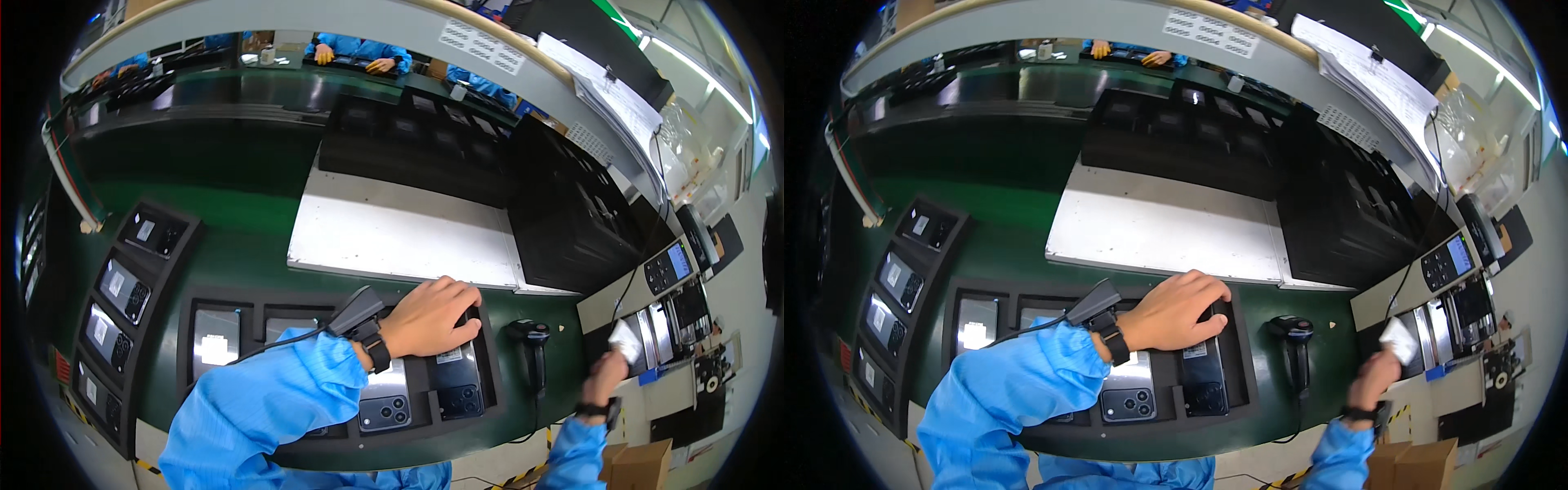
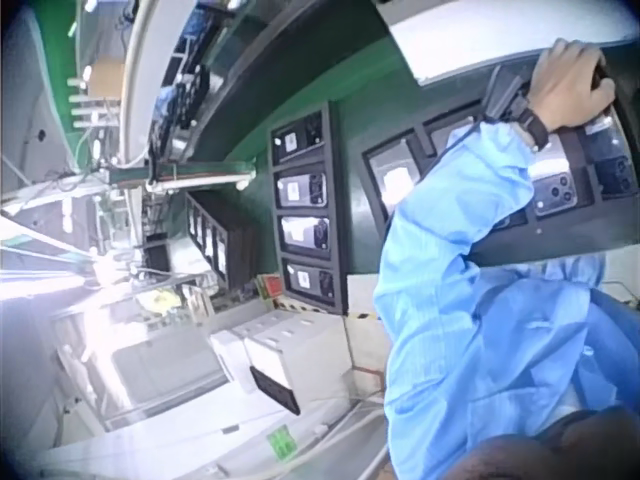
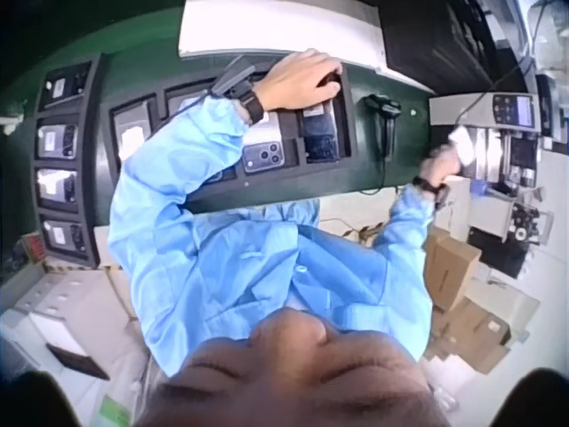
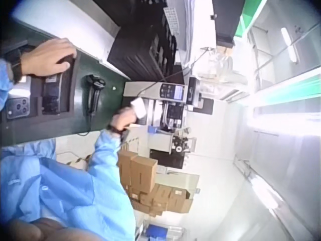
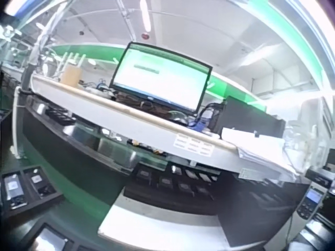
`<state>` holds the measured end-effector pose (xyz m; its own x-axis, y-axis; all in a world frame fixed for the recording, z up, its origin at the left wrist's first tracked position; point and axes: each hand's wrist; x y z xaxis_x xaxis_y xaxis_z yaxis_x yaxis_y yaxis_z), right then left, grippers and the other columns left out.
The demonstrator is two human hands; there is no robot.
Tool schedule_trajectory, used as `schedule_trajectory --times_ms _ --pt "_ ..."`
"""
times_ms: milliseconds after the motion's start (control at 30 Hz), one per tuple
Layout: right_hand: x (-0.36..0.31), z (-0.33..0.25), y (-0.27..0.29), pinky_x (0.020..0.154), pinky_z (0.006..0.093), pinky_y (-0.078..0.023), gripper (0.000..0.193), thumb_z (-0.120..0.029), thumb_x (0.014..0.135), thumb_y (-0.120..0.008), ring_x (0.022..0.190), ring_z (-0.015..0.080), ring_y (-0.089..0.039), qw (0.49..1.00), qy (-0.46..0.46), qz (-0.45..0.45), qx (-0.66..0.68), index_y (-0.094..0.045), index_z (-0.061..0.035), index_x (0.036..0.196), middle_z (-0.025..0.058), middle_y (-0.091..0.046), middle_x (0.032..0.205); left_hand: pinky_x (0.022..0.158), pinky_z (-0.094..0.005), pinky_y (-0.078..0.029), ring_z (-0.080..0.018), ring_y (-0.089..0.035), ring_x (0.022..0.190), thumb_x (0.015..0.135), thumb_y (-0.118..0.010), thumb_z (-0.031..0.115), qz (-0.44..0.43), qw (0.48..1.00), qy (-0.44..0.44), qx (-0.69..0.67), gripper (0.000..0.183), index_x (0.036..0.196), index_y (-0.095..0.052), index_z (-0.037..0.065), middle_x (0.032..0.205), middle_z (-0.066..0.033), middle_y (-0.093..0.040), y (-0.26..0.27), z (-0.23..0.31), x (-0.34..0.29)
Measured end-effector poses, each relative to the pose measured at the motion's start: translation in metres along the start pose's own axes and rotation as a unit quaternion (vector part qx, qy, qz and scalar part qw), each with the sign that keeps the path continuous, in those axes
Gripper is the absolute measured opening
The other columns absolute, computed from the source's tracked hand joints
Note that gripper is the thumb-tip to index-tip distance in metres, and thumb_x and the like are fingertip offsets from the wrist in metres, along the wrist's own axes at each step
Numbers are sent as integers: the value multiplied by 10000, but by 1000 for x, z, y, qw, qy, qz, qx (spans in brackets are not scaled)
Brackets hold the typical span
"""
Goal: Scanning barcodes on trays of smartphones and organizing them on an assembly line workstation.
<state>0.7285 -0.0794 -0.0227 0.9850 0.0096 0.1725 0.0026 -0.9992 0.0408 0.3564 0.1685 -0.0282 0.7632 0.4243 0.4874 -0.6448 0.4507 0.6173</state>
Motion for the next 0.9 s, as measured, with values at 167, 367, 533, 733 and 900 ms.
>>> schedule_trajectory --times_ms 167,367,533,733,900 --pt "-142 -71 -14 431 229 -386 259 -234 1047 -588 507 80 -548 820 -89 -534 -187 -618 -100 828 -19 -558 613 917 -470 -487 -384 -603 1079 912 -654 306 -8 999 29 -25 344 1106 -583 32 1093 -181 -642 2 10 7" --pt "-179 -101 -48 632 446 -477 364 -301 977 -631 644 411 -583 565 156 -728 -355 -641 31 829 240 -638 781 906 -449 -485 -366 -595 1064 922 -664 285 -24 999 35 -19 331 1085 -539 26 1069 -146 -644 3 8 5" --pt "-178 -92 -39 588 402 -472 369 -308 920 -726 574 289 -590 635 80 -657 -398 -631 24 790 163 -616 683 941 -442 -474 -353 -579 1101 934 -674 350 -53 998 22 19 370 1073 -554 29 1191 -160 -620 4 7 4" --pt "-142 -21 -33 749 460 -548 483 -252 788 -820 744 355 -652 819 434 -169 -336 -668 3 1170 163 -668 798 994 -483 -457 -362 -542 1197 912 -688 376 -39 984 -57 167 401 1121 -620 40 1355 -171 -543 -6 4 -4" --pt "-125 -36 -42 712 415 -551 643 -218 780 -800 751 329 -704 837 246 -331 -359 -607 13 1349 179 -708 842 1091 -476 -409 -394 -493 1326 916 -684 353 -90 984 -20 151 490 1273 -593 30 1441 -226 -505 13 8 -16"
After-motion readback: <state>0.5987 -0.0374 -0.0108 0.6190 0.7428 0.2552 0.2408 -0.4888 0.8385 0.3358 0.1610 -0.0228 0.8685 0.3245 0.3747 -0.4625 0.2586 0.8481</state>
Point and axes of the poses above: each hand's wrist, its own x-axis towards the middle knuckle, its own y-axis out of the back of the hand, z = x × y
